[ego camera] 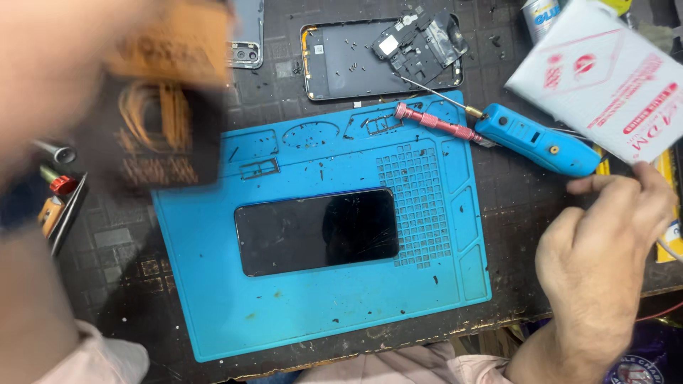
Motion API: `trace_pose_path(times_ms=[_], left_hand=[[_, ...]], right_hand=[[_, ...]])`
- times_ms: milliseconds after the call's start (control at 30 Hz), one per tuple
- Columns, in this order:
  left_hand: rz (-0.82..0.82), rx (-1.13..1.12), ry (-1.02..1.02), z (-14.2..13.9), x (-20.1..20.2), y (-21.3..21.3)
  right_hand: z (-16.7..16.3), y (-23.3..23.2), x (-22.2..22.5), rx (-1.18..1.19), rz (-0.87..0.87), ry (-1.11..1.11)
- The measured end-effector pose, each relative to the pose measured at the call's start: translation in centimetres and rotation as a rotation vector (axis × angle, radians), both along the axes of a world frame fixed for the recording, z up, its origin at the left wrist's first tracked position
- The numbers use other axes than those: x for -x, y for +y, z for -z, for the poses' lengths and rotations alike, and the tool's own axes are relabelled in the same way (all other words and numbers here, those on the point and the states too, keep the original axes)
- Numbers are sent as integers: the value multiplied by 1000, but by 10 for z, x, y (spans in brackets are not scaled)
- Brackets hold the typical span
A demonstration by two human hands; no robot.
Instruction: The person reassembles a disassembled smartphone on a blue repair mat. They align the midframe over the battery and internals, press the screen assembly into the housing, run a screwdriver along the edge, and finally use a yellow pry tool on a battery pack at the side of the mat.
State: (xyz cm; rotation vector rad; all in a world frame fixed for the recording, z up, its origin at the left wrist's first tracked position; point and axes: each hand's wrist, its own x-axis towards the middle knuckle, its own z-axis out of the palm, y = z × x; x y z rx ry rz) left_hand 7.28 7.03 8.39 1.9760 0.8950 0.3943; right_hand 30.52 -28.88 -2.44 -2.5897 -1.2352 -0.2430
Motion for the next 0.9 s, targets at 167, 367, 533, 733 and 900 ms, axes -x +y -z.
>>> trace_pose_path(times_ms=[167, 367, 533, 733, 900], left_hand=[[39, -36, -281, 22, -4, -83], [-24, 503, -334, 55, -9, -134], [-53, 306, -232, 69, -5, -137], [-47, 20, -68, 69, 0, -139], [-3, -330, -6, 68, 4, -137]], right_hand=[[11, 6, -11, 6, 82, 17], [8, 16, -21, -157, 233, 223], [-4, 21, -16, 1, 221, 115], [-37, 25, 12, 151, 406, 155], [-32, -14, 25, 194, 469, 225]])
